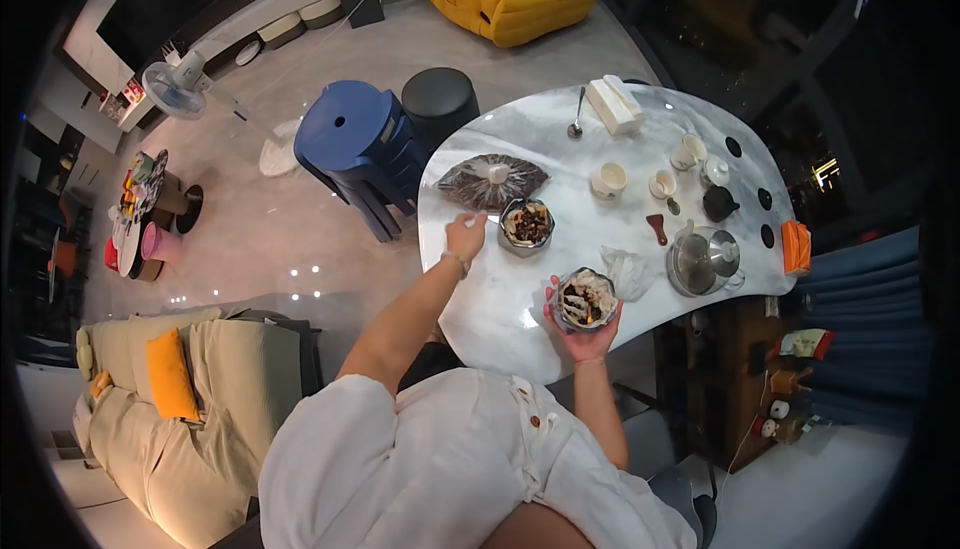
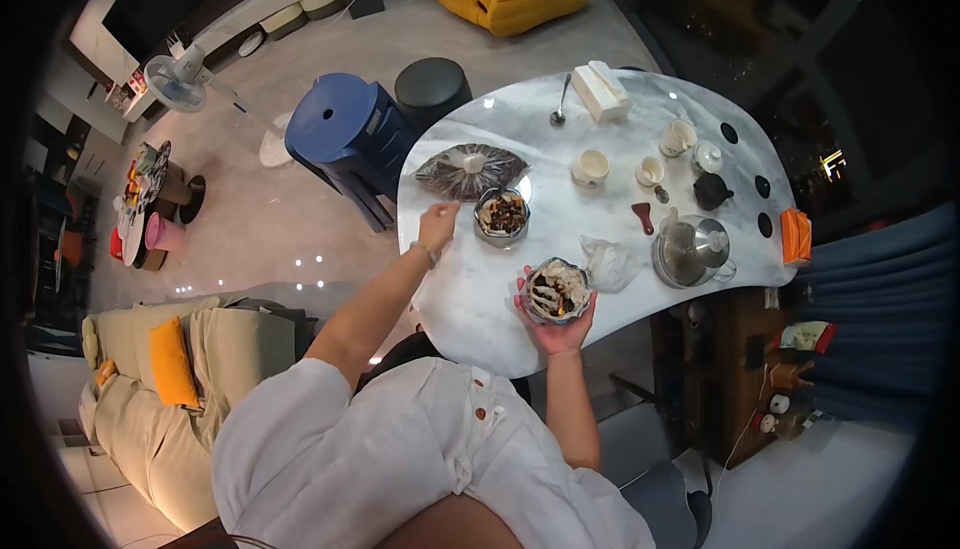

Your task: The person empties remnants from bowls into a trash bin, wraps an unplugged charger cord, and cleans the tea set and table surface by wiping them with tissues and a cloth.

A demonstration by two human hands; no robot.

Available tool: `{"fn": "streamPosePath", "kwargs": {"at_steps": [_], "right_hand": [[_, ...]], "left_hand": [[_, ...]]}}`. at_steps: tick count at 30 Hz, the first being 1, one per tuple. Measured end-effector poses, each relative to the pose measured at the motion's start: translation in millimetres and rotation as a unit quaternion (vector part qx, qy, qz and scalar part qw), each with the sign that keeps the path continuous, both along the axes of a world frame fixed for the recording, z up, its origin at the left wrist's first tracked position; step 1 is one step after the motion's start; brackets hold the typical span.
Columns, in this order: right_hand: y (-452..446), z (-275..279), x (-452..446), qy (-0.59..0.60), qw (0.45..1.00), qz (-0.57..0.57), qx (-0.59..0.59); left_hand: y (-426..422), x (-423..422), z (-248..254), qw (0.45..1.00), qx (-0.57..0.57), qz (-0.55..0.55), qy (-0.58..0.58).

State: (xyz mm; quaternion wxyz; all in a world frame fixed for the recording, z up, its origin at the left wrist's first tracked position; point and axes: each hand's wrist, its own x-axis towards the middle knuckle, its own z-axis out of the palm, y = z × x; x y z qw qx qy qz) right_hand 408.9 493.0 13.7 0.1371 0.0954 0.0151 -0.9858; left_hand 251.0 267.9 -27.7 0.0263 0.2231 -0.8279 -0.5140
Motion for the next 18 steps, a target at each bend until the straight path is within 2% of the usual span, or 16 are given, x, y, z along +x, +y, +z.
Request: {"fn": "streamPosePath", "kwargs": {"at_steps": [1, 3, 4, 5, 7, 9, 11, 12, 13, 15, 18], "right_hand": [[3, -1, 0, -0.001, 1.000, -0.009, 0.023], [6, 2, -4, 0.004, 0.999, -0.017, 0.033], [10, 0, -3, -0.002, 0.999, -0.024, 0.036], [14, -3, -2, -0.008, 0.999, -0.031, 0.038], [20, -8, 3, 0.007, 0.996, -0.047, 0.070], [24, -16, 4, 0.001, 0.997, -0.056, 0.045], [20, -16, 4, -0.056, 0.995, -0.079, 0.024], [15, -11, 2, -0.086, 0.992, -0.092, 0.008], [11, -9, -2, -0.116, 0.988, -0.106, -0.006], [1, -19, -5, -0.147, 0.980, -0.134, 0.031], [-19, -25, -10, -0.167, 0.972, -0.162, 0.031]], "left_hand": [[-3, -11, 7, 0.998, -0.055, 0.027, 0.016], [-25, -38, 11, 0.979, -0.083, 0.096, 0.157], [-39, -51, 18, 0.971, -0.090, 0.175, 0.139], [-62, -63, 27, 0.974, -0.093, 0.203, 0.042], [-106, -83, 37, 0.948, 0.011, 0.309, -0.075], [-176, -99, -12, 0.932, 0.188, 0.303, -0.057], [-220, -101, -34, 0.903, 0.250, 0.345, -0.059], [-250, -105, -68, 0.907, 0.277, 0.311, -0.055], [-256, -104, -65, 0.909, 0.273, 0.311, -0.056], [-269, -106, -60, 0.872, 0.341, 0.350, -0.028], [-303, -128, -75, 0.866, 0.387, 0.316, -0.025]]}}
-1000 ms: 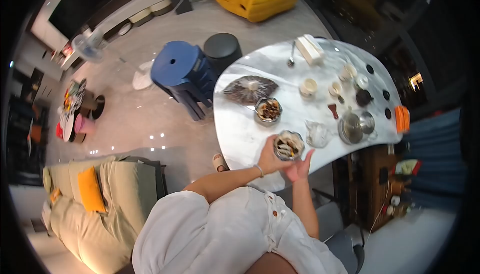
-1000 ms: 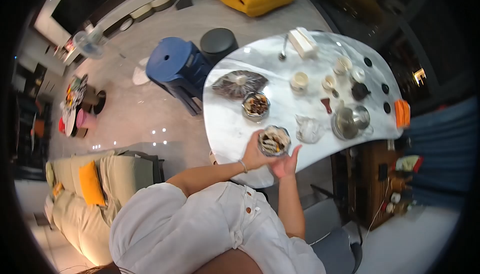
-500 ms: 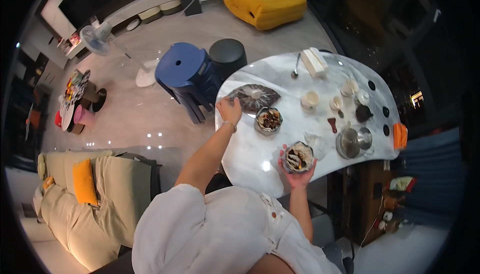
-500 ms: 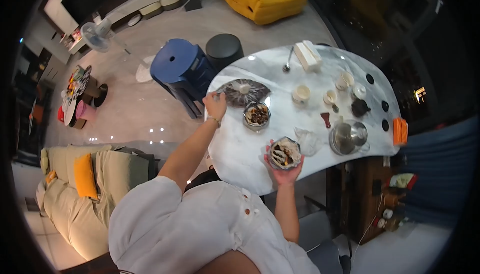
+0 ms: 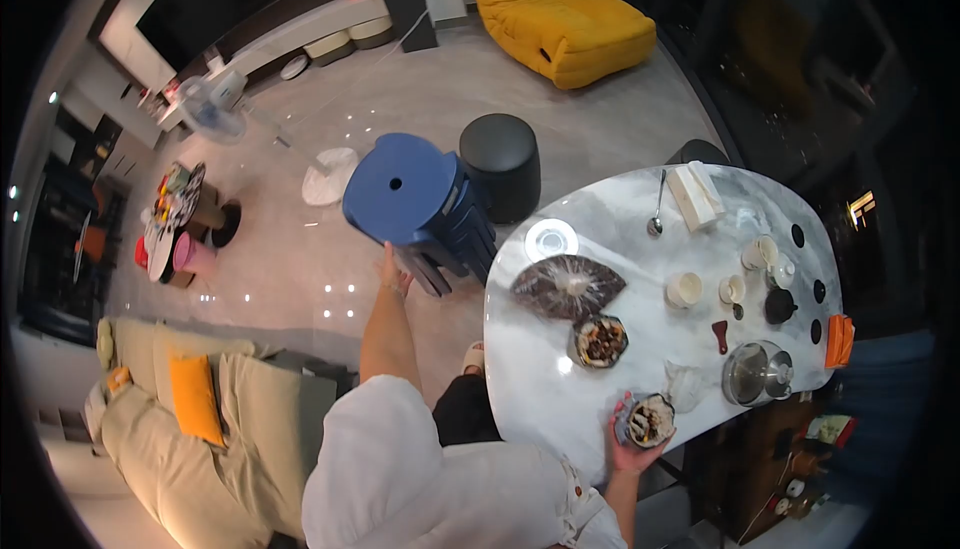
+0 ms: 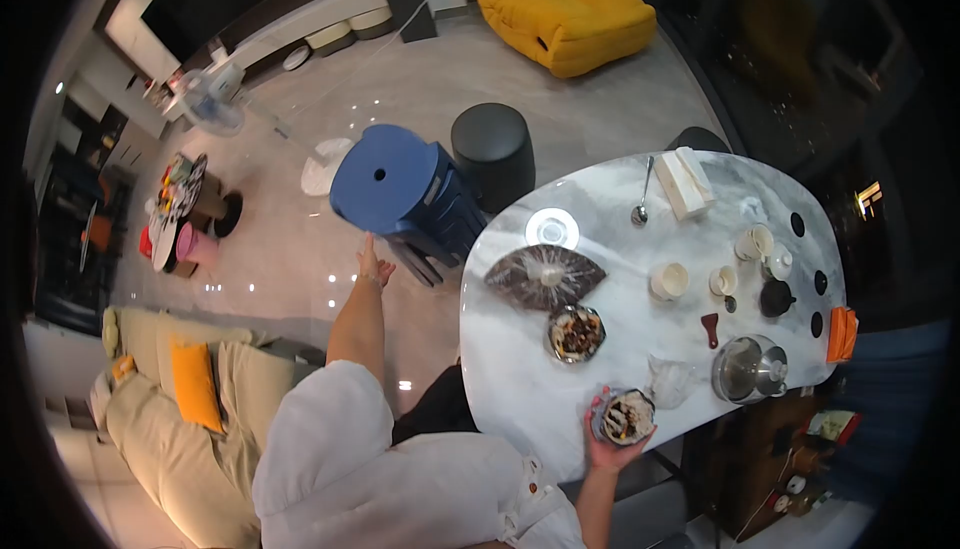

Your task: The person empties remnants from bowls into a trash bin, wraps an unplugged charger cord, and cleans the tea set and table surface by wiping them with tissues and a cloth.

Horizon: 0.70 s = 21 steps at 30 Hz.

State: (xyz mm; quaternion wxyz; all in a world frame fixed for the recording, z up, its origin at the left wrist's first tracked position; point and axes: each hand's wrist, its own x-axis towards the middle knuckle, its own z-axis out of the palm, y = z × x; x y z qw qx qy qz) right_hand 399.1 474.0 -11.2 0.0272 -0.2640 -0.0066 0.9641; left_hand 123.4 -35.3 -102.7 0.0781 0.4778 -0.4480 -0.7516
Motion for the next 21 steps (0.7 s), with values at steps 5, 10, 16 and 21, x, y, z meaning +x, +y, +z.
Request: {"fn": "streamPosePath", "kwargs": {"at_steps": [5, 10, 16, 21], "right_hand": [[-38, 5, -9, -0.045, 0.997, -0.065, 0.015], [-64, 8, -28, -0.068, 0.990, -0.107, 0.059], [-77, 9, -32, -0.100, 0.976, -0.159, 0.111], [-83, 3, -34, -0.090, 0.973, -0.178, 0.116]], "left_hand": [[-36, -42, -37, 0.997, 0.069, -0.018, 0.009], [-33, -44, -1, 0.994, -0.005, -0.075, 0.081], [-101, -73, 5, 0.982, -0.048, -0.153, 0.095], [-155, -117, 41, 0.922, -0.238, -0.300, -0.058]]}}
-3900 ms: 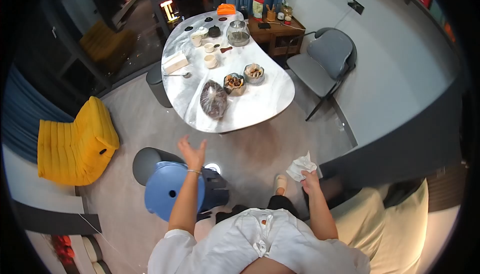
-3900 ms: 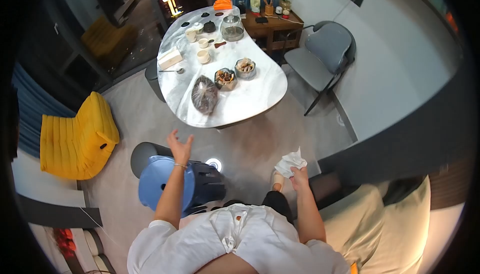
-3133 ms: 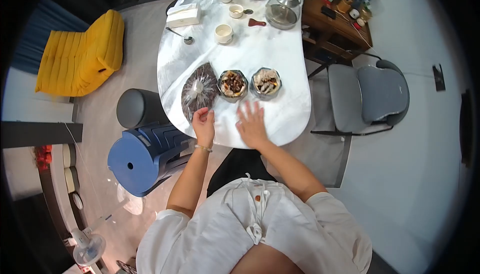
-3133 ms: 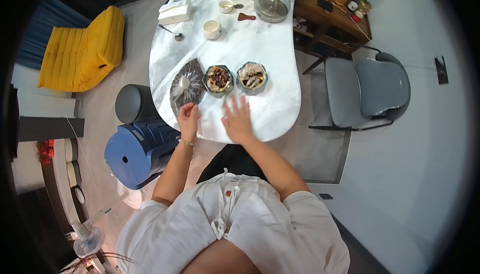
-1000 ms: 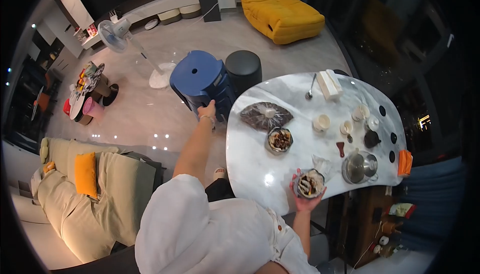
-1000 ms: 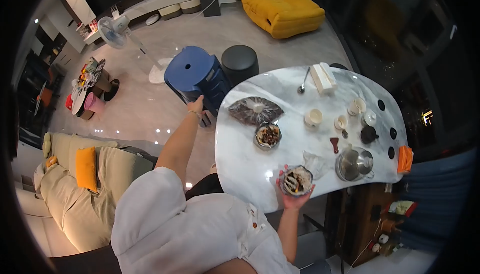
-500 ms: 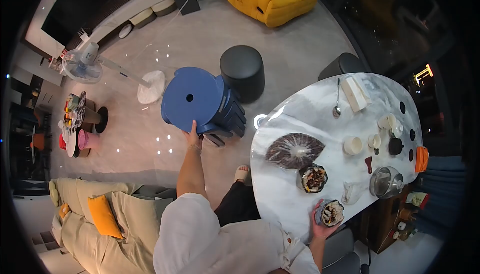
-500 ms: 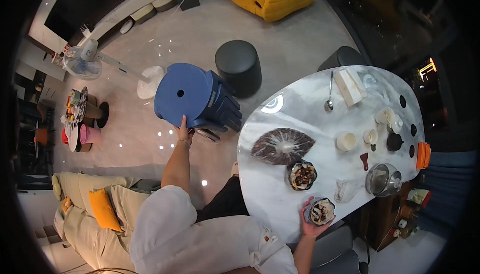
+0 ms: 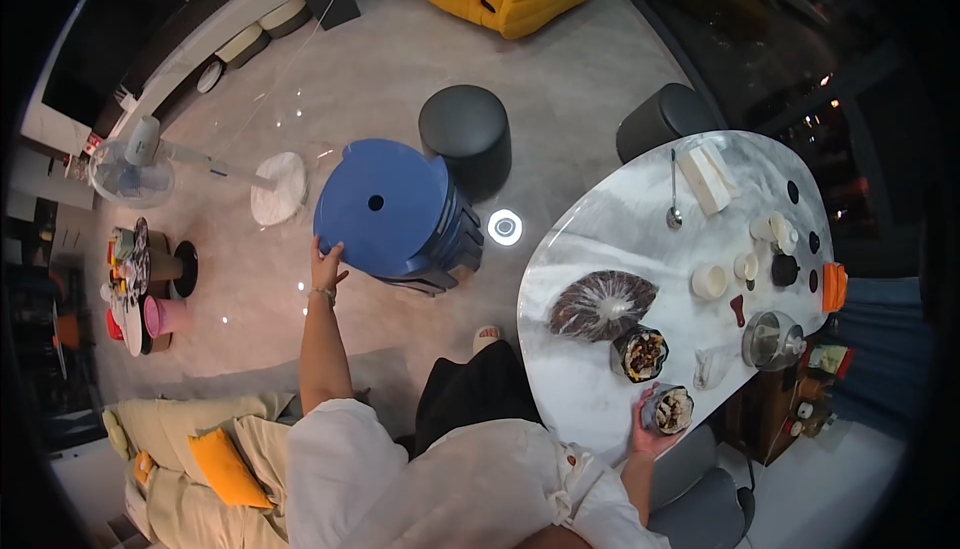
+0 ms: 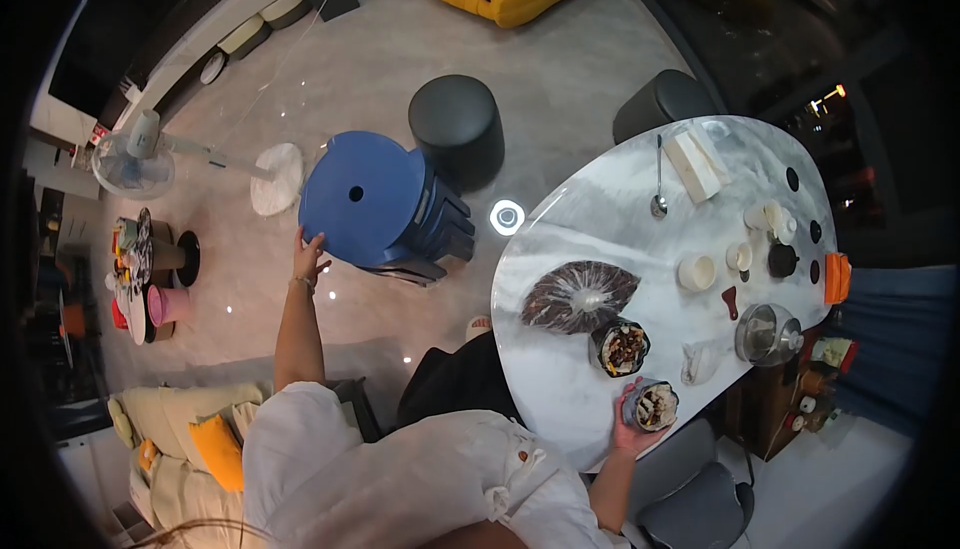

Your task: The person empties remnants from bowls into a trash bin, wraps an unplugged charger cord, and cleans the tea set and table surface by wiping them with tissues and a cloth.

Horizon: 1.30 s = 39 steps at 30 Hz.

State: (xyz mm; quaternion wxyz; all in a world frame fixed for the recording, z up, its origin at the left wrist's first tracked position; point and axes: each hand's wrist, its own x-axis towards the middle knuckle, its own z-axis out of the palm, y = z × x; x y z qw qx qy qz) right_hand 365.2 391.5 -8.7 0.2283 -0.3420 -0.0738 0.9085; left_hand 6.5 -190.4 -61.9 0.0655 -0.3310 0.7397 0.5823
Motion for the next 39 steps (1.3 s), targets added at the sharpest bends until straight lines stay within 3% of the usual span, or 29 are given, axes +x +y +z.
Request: {"fn": "streamPosePath", "kwargs": {"at_steps": [2, 4, 6, 7, 10, 12, 13, 15, 16, 17, 18, 19, 20, 25, 30, 32, 34, 38, 39], "right_hand": [[2, -8, 5, 0.018, 0.999, -0.024, -0.020], [4, -15, 11, 0.030, 0.998, -0.038, -0.032], [1, -12, 7, 0.019, 0.999, -0.028, -0.012], [3, -17, 11, 0.042, 0.999, -0.013, -0.003], [15, -36, 25, 0.135, 0.990, 0.032, -0.011], [13, -28, 24, 0.097, 0.995, 0.027, -0.007], [11, -18, 17, 0.112, 0.993, 0.039, -0.009], [11, -9, 12, 0.102, 0.994, 0.025, -0.041], [13, -13, 14, 0.098, 0.994, 0.018, -0.052], [13, -9, 12, 0.097, 0.994, 0.019, -0.049], [12, -6, 10, 0.096, 0.994, 0.023, -0.050], [16, -7, 11, 0.113, 0.991, 0.032, -0.066], [18, -5, 8, 0.126, 0.987, 0.029, -0.093], [47, -9, -14, 0.268, 0.952, 0.123, -0.088], [73, -15, -37, 0.259, 0.941, 0.198, -0.096], [77, -22, -36, 0.277, 0.934, 0.196, -0.117], [81, -29, -30, 0.276, 0.928, 0.197, -0.152], [92, -35, -23, 0.195, 0.963, 0.134, -0.127], [91, -36, -21, 0.211, 0.954, 0.146, -0.155]], "left_hand": [[26, -7, 17, 0.997, -0.002, 0.074, -0.009], [22, -16, 1, 0.999, 0.012, 0.034, -0.003], [28, -25, -9, 0.969, -0.232, -0.079, -0.034], [64, -11, 38, 0.960, -0.252, -0.114, -0.055], [45, 1, 3, 0.960, -0.196, -0.198, 0.033], [51, 0, -4, 0.919, -0.332, -0.212, 0.004], [87, 4, 11, 0.916, -0.324, -0.237, 0.009], [193, 40, 68, 0.890, -0.334, -0.211, 0.227], [249, 70, 84, 0.929, -0.061, -0.260, 0.258], [288, 104, 87, 0.892, -0.076, -0.379, 0.235], [330, 140, 98, 0.888, 0.217, -0.404, -0.013], [361, 174, 72, 0.844, 0.376, -0.362, -0.126], [395, 193, 80, 0.836, 0.381, -0.334, -0.211], [460, 202, 35, 0.924, 0.207, -0.279, -0.162], [479, 194, 26, 0.944, 0.192, -0.214, -0.160], [479, 195, 49, 0.916, 0.260, -0.216, -0.216], [480, 194, 47, 0.905, 0.260, -0.223, -0.253], [493, 207, 40, 0.895, 0.271, -0.290, -0.205], [496, 210, 50, 0.879, 0.341, -0.281, -0.180]]}}
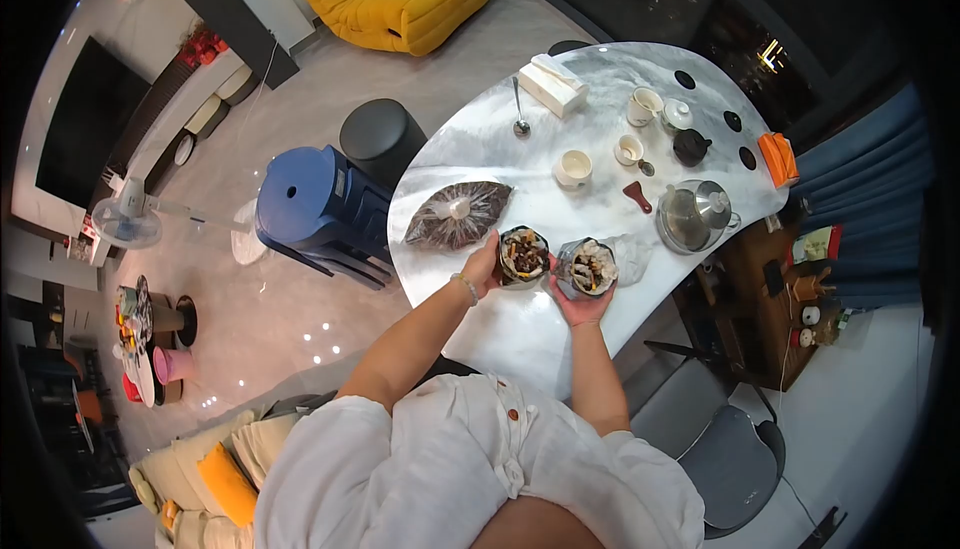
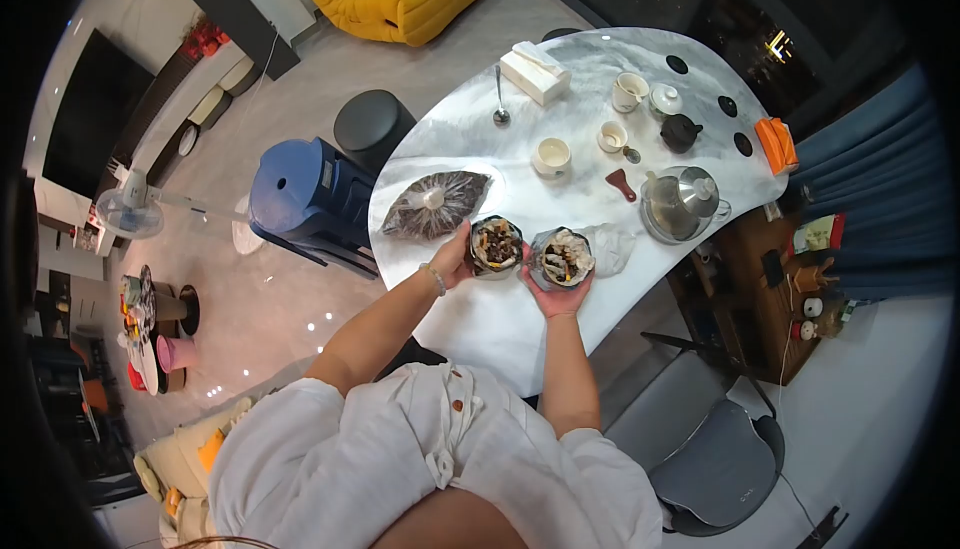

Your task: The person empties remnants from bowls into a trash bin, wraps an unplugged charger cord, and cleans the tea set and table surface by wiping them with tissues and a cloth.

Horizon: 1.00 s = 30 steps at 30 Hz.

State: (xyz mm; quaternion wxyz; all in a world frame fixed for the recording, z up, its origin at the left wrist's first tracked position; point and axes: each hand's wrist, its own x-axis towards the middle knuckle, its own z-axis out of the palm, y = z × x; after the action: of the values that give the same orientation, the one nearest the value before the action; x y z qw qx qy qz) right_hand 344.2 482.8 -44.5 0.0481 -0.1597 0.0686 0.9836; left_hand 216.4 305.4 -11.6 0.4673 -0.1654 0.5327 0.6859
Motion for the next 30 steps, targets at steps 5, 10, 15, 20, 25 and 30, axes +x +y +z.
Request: {"fn": "streamPosePath", "kwargs": {"at_steps": [5, 10, 15, 20, 25, 30], "right_hand": [[-10, 2, 6, 0.079, 0.995, 0.056, -0.009], [-27, 64, 9, 0.095, 0.993, 0.071, -0.005], [-68, 114, -14, 0.159, 0.980, 0.114, 0.048], [-147, 155, -68, 0.163, 0.958, 0.234, 0.012], [-289, 149, -146, 0.263, 0.895, 0.351, -0.076], [-502, 141, -190, 0.259, 0.834, 0.478, -0.095]], "left_hand": [[-10, 3, -7, 0.987, 0.154, 0.037, -0.009], [-38, 21, 24, 0.934, 0.323, 0.107, -0.107], [-106, 35, 69, 0.890, 0.408, 0.189, -0.080], [-217, 45, 98, 0.818, 0.515, 0.256, -0.013], [-362, 48, 123, 0.740, 0.538, 0.391, 0.103], [-543, 79, 101, 0.674, 0.492, 0.511, 0.206]]}}
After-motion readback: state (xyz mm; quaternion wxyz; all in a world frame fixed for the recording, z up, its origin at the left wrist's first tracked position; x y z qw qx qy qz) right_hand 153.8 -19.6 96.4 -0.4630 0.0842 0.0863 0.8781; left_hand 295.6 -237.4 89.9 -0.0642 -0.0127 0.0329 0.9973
